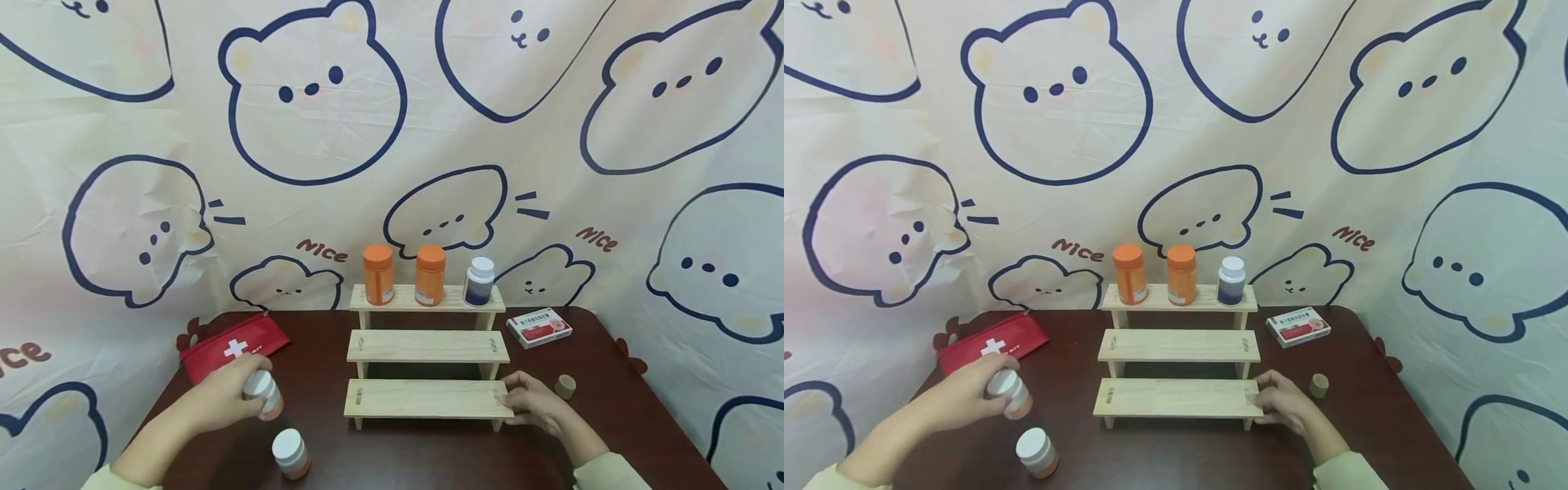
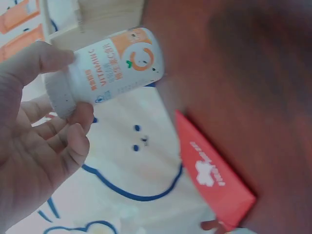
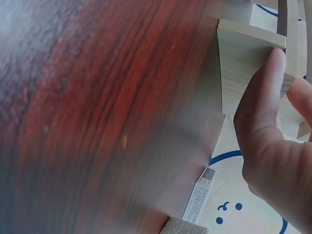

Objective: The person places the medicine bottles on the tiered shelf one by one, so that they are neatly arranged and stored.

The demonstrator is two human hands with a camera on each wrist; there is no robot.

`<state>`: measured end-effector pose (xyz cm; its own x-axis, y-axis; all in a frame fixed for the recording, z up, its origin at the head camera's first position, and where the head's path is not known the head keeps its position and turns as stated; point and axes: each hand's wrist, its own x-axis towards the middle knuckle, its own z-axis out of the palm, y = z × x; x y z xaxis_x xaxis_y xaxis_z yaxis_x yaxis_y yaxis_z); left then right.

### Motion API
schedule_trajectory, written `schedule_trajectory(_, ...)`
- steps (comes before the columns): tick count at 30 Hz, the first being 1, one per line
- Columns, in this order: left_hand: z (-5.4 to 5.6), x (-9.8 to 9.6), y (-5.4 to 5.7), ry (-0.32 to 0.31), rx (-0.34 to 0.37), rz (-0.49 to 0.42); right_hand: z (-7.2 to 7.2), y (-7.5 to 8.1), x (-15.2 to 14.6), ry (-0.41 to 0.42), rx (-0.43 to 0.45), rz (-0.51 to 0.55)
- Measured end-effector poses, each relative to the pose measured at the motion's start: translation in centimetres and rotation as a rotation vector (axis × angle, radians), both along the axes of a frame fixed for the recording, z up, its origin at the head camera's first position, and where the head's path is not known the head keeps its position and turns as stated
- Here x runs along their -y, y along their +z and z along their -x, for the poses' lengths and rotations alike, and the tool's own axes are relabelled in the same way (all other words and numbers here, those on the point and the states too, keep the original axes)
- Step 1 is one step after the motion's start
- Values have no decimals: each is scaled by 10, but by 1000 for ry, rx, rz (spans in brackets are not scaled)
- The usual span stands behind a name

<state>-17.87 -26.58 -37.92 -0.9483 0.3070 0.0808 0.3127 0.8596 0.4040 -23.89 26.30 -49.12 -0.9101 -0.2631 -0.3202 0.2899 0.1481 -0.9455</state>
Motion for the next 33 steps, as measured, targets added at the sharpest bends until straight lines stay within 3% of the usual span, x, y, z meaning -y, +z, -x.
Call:
schedule_trajectory(10, 29, -35, 39, -87, -184, 51, -1, 5, 2, -10, 9, -11)
schedule_trajectory(20, 59, -87, 58, -245, -298, 71, -1, 3, 0, 13, 8, 23)
schedule_trajectory(24, 71, -103, 60, -268, -298, 76, 0, 0, 0, 15, 2, 31)
schedule_trajectory(33, 92, -132, 57, -287, -210, 97, 2, -3, -1, -7, 9, 25)
